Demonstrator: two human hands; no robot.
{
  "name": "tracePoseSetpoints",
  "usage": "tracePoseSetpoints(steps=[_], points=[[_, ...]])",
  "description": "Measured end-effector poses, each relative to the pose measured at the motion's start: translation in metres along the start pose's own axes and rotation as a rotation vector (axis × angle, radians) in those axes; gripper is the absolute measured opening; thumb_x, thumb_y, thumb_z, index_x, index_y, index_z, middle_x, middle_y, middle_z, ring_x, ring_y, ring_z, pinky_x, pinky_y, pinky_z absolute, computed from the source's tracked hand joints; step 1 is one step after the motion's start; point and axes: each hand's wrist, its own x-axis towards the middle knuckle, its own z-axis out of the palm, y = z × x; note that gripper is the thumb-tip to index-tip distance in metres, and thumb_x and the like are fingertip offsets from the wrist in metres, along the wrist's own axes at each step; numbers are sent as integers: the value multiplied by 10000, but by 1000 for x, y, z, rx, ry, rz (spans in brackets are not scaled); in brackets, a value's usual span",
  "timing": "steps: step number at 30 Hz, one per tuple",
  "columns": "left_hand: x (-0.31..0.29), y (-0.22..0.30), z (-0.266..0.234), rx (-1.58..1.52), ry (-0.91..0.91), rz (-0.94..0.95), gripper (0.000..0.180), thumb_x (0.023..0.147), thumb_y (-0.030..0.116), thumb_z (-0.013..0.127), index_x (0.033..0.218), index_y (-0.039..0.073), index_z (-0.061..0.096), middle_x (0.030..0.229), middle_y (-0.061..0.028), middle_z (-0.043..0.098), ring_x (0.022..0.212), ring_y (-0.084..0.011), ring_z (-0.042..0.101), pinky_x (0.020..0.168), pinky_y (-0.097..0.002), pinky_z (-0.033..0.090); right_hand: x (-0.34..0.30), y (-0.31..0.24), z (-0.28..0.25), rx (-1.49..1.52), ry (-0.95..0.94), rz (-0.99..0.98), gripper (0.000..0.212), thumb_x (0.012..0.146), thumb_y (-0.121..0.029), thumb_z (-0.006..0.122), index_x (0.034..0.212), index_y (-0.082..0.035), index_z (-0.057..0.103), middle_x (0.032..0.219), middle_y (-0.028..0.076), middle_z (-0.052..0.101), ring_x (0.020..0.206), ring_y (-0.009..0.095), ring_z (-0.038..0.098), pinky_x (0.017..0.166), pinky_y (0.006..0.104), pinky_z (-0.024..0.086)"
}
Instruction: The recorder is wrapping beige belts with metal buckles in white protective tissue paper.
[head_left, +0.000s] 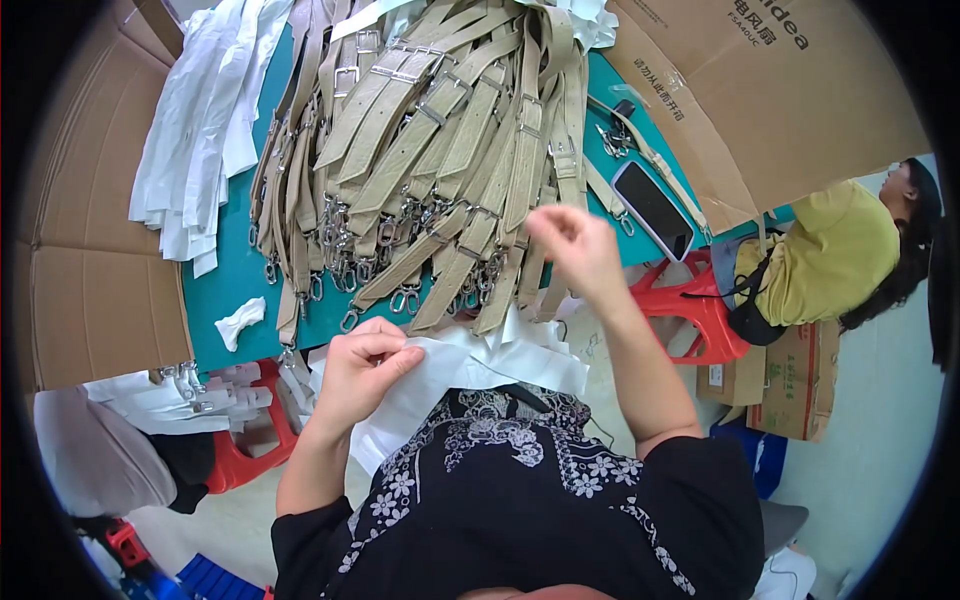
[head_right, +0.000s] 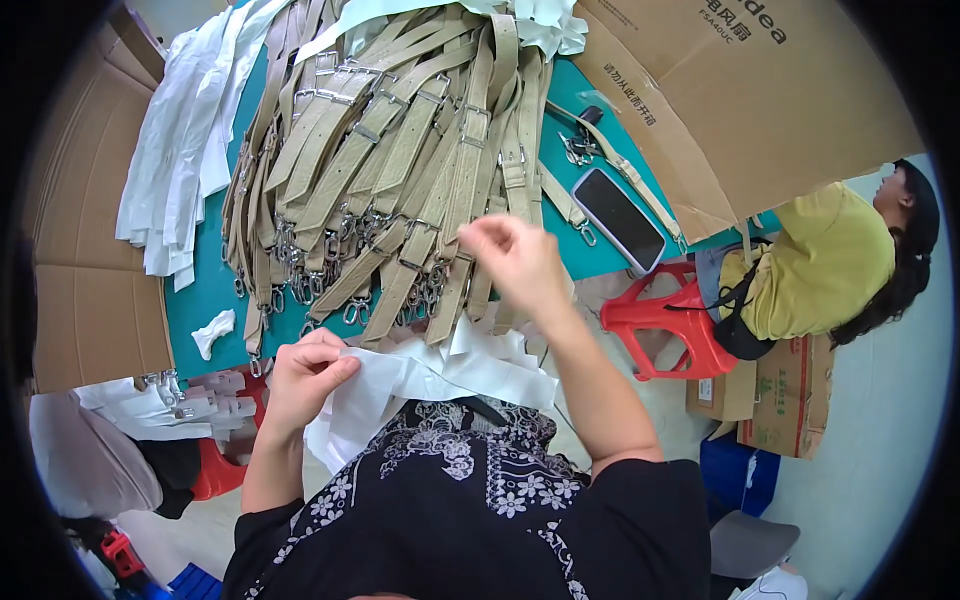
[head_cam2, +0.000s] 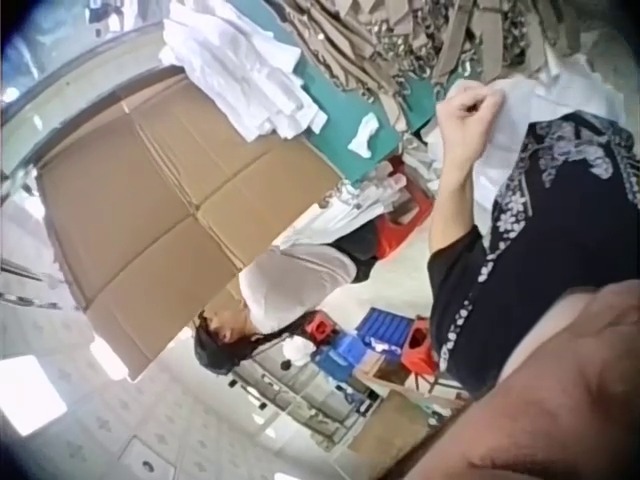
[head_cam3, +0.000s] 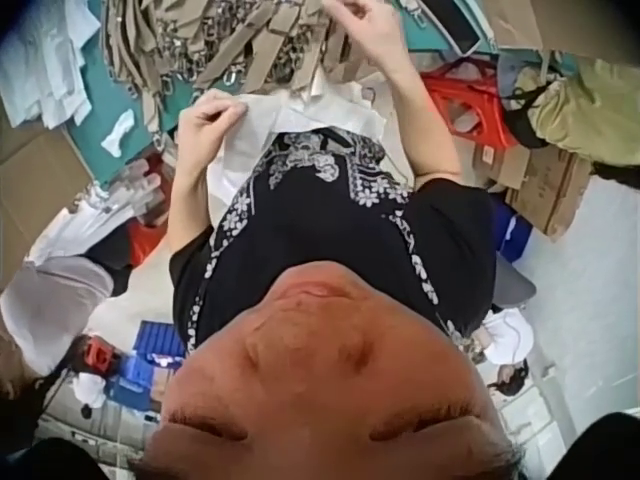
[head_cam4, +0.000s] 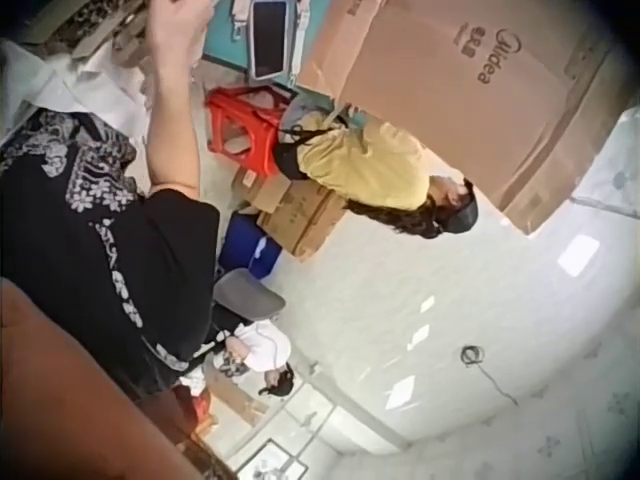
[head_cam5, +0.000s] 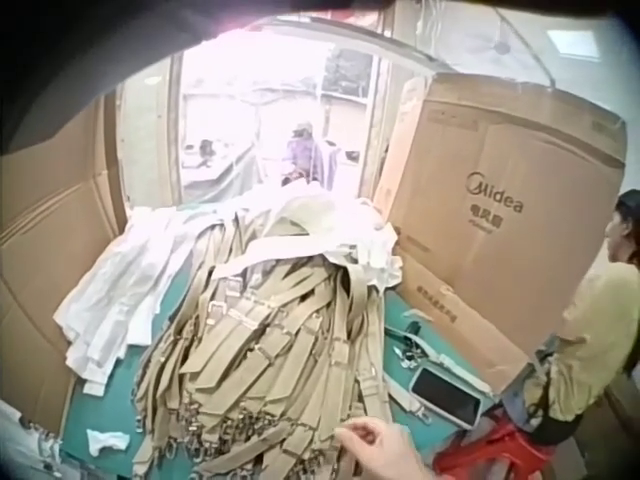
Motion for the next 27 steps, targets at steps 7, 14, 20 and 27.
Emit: tracePoseSetpoints(steps=[7,14,20,27], points=[[14,-11,1,-170,-86,-99,106,659,38,743,656,-5,646,671,-17,536,626,-85,451,545,-217,334,50,-1,-5,353,-237,277,243,802,-282,643,862,-59,568,638,-41,516,484,26,413,392,163,308],[10,-14,0,-294,-33,-148,118,654,13,742,652,-9,627,694,-15,529,619,-74,453,536,-208,335,14,-29,-2,775,-489,240,190,866,-175,551,955,-8,536,771,47,607,575,91,574,530,217,490],[5,-8,1,-282,-41,-104,107,648,25,755,710,5,670,679,-15,551,628,-74,492,550,-203,381,-16,-44,24,648,-488,171,233,810,-108,621,984,14,527,822,76,615,621,118,603,558,217,503],[-10,-10,-1,-260,31,-97,122,646,10,746,653,2,624,694,-2,511,633,-75,460,559,-215,362,-20,-44,28,644,-468,195,256,806,-115,630,985,23,510,835,82,606,612,118,602,550,218,508]])
